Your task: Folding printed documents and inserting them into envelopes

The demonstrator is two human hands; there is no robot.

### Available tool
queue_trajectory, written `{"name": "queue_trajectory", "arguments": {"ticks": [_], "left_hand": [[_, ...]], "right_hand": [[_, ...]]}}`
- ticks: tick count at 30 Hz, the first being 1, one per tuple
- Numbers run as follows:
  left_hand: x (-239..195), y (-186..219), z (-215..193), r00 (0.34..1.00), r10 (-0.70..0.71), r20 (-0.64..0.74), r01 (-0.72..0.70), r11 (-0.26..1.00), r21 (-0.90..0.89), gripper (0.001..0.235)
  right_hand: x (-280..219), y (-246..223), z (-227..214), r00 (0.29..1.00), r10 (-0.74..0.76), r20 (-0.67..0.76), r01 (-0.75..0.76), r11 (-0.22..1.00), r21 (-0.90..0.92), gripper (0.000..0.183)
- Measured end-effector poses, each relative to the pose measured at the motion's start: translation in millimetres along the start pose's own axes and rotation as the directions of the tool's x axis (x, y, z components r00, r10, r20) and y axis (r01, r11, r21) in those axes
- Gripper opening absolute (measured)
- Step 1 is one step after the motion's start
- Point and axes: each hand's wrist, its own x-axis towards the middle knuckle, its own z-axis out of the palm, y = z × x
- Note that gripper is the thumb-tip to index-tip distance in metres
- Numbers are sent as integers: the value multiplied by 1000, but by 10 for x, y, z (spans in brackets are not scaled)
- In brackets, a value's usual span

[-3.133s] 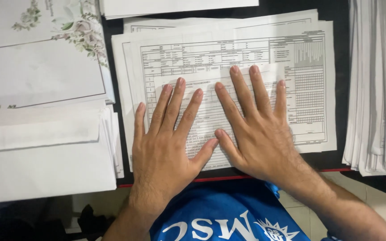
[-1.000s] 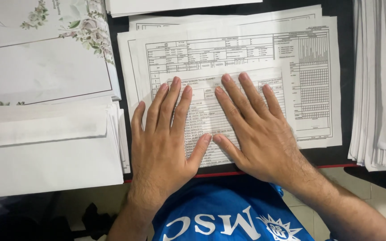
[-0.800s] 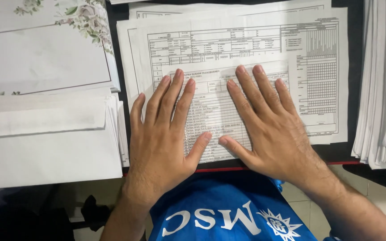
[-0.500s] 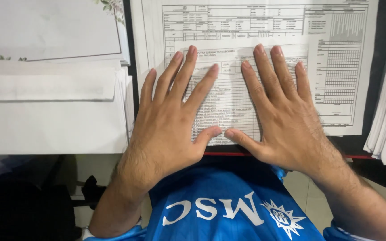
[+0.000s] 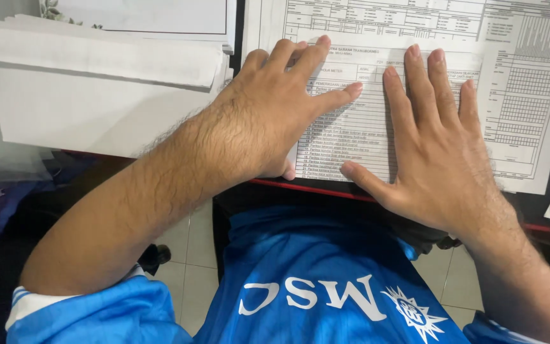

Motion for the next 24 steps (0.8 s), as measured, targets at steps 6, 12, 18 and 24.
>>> {"name": "queue_trajectory", "arguments": {"ticks": [6,12,18,24], "left_hand": [[32,40,-48,999,-27,24,26,998,62,147],[83,86,-35,998,-51,41,49,997,68,156],[83,97,9,998,-52,44,48,996,72,152],[73,72,27,999,-34,29,32,996,82,151]], "right_hand": [[150,-212,-67,996,69,54,-61,989,-135,132],[266,-220,14,986,147,80,-128,970,-206,143],[239,-97,-85,983,139,123,-112,972,-204,141],[163,128,-222,970,134,205,-98,980,-176,138]]}}
